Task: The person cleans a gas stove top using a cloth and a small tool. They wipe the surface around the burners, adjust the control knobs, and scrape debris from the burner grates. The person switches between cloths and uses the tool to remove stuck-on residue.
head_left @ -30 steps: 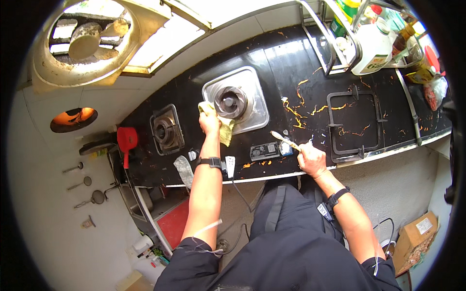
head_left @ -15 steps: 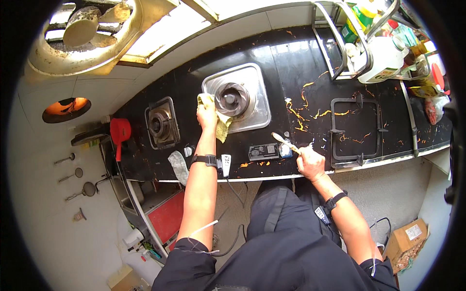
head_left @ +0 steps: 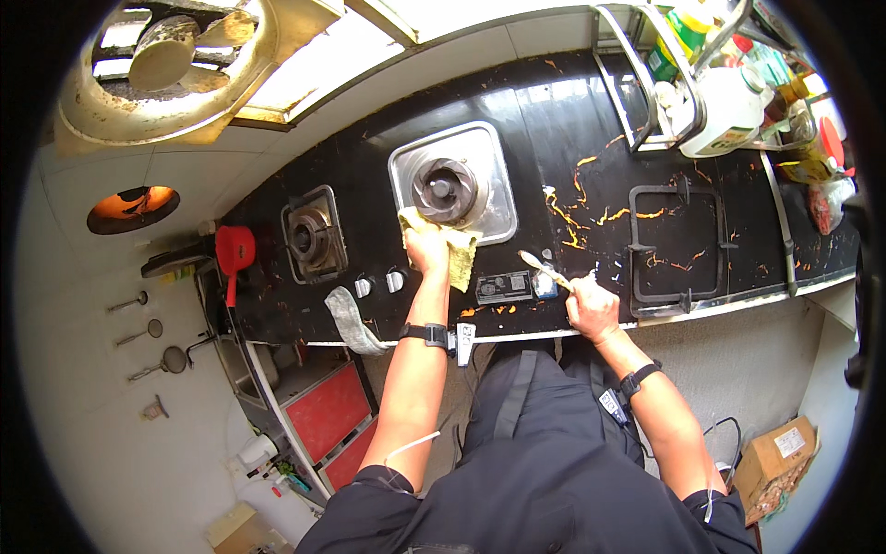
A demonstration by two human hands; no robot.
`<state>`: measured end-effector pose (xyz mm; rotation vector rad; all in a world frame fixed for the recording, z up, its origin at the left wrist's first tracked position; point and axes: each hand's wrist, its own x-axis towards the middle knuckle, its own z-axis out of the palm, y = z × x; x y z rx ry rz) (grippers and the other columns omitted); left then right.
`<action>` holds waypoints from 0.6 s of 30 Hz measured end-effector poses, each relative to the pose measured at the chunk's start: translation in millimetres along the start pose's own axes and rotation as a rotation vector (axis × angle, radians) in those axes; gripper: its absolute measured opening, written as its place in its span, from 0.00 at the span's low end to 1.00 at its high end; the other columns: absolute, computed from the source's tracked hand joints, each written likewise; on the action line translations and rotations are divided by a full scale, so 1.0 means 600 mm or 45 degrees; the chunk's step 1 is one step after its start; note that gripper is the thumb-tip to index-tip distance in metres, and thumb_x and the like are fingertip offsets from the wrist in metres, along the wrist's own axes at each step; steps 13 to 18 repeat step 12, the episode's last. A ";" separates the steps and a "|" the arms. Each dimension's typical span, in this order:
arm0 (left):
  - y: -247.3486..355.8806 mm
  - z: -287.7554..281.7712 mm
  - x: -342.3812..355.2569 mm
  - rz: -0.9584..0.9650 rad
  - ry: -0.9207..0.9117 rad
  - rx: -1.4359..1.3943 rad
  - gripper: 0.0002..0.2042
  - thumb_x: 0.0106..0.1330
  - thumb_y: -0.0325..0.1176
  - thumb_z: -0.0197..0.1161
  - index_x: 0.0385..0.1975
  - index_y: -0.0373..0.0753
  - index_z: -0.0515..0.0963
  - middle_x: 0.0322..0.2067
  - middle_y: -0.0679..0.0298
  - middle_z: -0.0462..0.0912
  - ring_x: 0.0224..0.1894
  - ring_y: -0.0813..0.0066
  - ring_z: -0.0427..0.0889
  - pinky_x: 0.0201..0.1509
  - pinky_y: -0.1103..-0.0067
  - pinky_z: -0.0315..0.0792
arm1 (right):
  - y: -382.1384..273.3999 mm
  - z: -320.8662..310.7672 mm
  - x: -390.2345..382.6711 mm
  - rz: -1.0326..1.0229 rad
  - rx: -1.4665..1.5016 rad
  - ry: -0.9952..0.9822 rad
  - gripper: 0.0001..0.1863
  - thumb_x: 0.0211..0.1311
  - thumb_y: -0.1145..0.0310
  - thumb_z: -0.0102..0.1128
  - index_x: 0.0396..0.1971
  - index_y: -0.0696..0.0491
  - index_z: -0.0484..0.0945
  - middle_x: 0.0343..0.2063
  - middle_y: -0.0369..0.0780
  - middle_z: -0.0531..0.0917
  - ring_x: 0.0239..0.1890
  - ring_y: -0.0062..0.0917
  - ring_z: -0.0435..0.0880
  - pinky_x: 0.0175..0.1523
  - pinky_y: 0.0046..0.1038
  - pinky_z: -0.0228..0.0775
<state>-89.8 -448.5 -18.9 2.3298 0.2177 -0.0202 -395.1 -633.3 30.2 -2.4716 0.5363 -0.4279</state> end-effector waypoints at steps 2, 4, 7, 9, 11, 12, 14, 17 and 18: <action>0.024 -0.004 -0.023 -0.128 -0.162 -0.209 0.10 0.64 0.31 0.55 0.29 0.28 0.77 0.19 0.59 0.79 0.15 0.71 0.77 0.17 0.74 0.71 | 0.004 0.002 -0.001 -0.009 0.021 0.029 0.06 0.52 0.71 0.59 0.30 0.48 0.73 0.23 0.38 0.75 0.21 0.33 0.80 0.25 0.32 0.73; 0.052 -0.006 -0.038 -0.230 -0.181 -0.129 0.10 0.63 0.30 0.55 0.28 0.28 0.77 0.19 0.59 0.79 0.15 0.72 0.77 0.17 0.74 0.70 | 0.002 0.001 -0.003 -0.009 0.032 0.027 0.06 0.52 0.71 0.59 0.30 0.48 0.73 0.23 0.38 0.75 0.21 0.33 0.80 0.24 0.33 0.73; 0.077 -0.012 -0.051 -0.279 -0.197 -0.193 0.08 0.64 0.28 0.55 0.28 0.29 0.76 0.19 0.59 0.78 0.15 0.72 0.76 0.16 0.74 0.69 | 0.000 0.000 -0.001 -0.013 0.016 0.017 0.06 0.52 0.71 0.59 0.30 0.48 0.73 0.22 0.38 0.74 0.22 0.33 0.80 0.25 0.33 0.73; 0.077 -0.016 -0.050 -0.269 -0.278 -0.198 0.08 0.64 0.28 0.55 0.30 0.28 0.76 0.21 0.57 0.80 0.17 0.71 0.78 0.18 0.72 0.70 | 0.000 0.001 0.001 -0.016 0.004 0.018 0.06 0.52 0.71 0.60 0.30 0.48 0.72 0.22 0.38 0.74 0.22 0.33 0.80 0.25 0.33 0.73; 0.068 -0.015 -0.046 -0.237 -0.319 -0.130 0.09 0.64 0.29 0.54 0.31 0.28 0.76 0.20 0.56 0.79 0.16 0.68 0.78 0.20 0.71 0.71 | 0.001 0.000 -0.001 -0.023 0.000 0.025 0.06 0.52 0.70 0.60 0.30 0.48 0.72 0.22 0.38 0.74 0.22 0.33 0.80 0.25 0.32 0.73; 0.064 -0.016 -0.040 -0.223 -0.339 -0.100 0.09 0.64 0.29 0.54 0.31 0.28 0.76 0.19 0.55 0.79 0.16 0.67 0.78 0.20 0.71 0.72 | 0.000 0.001 0.002 -0.031 -0.004 0.030 0.06 0.52 0.70 0.60 0.30 0.48 0.72 0.22 0.38 0.74 0.22 0.33 0.80 0.24 0.32 0.73; 0.064 -0.016 -0.040 -0.223 -0.339 -0.100 0.09 0.64 0.29 0.54 0.31 0.28 0.76 0.19 0.55 0.79 0.16 0.67 0.78 0.20 0.71 0.72 | 0.000 0.001 0.002 -0.031 -0.004 0.030 0.06 0.52 0.70 0.60 0.30 0.48 0.72 0.22 0.38 0.74 0.22 0.33 0.80 0.24 0.32 0.73; 0.064 -0.016 -0.040 -0.223 -0.339 -0.100 0.09 0.64 0.29 0.54 0.31 0.28 0.76 0.19 0.55 0.79 0.16 0.67 0.78 0.20 0.71 0.72 | 0.000 0.001 0.002 -0.031 -0.004 0.030 0.06 0.52 0.70 0.60 0.30 0.48 0.72 0.22 0.38 0.74 0.22 0.33 0.80 0.24 0.32 0.73; 0.064 -0.016 -0.040 -0.223 -0.339 -0.100 0.09 0.64 0.29 0.54 0.31 0.28 0.76 0.19 0.55 0.79 0.16 0.67 0.78 0.20 0.71 0.72 | 0.000 0.001 0.002 -0.031 -0.004 0.030 0.06 0.52 0.70 0.60 0.30 0.48 0.72 0.22 0.38 0.74 0.22 0.33 0.80 0.24 0.32 0.73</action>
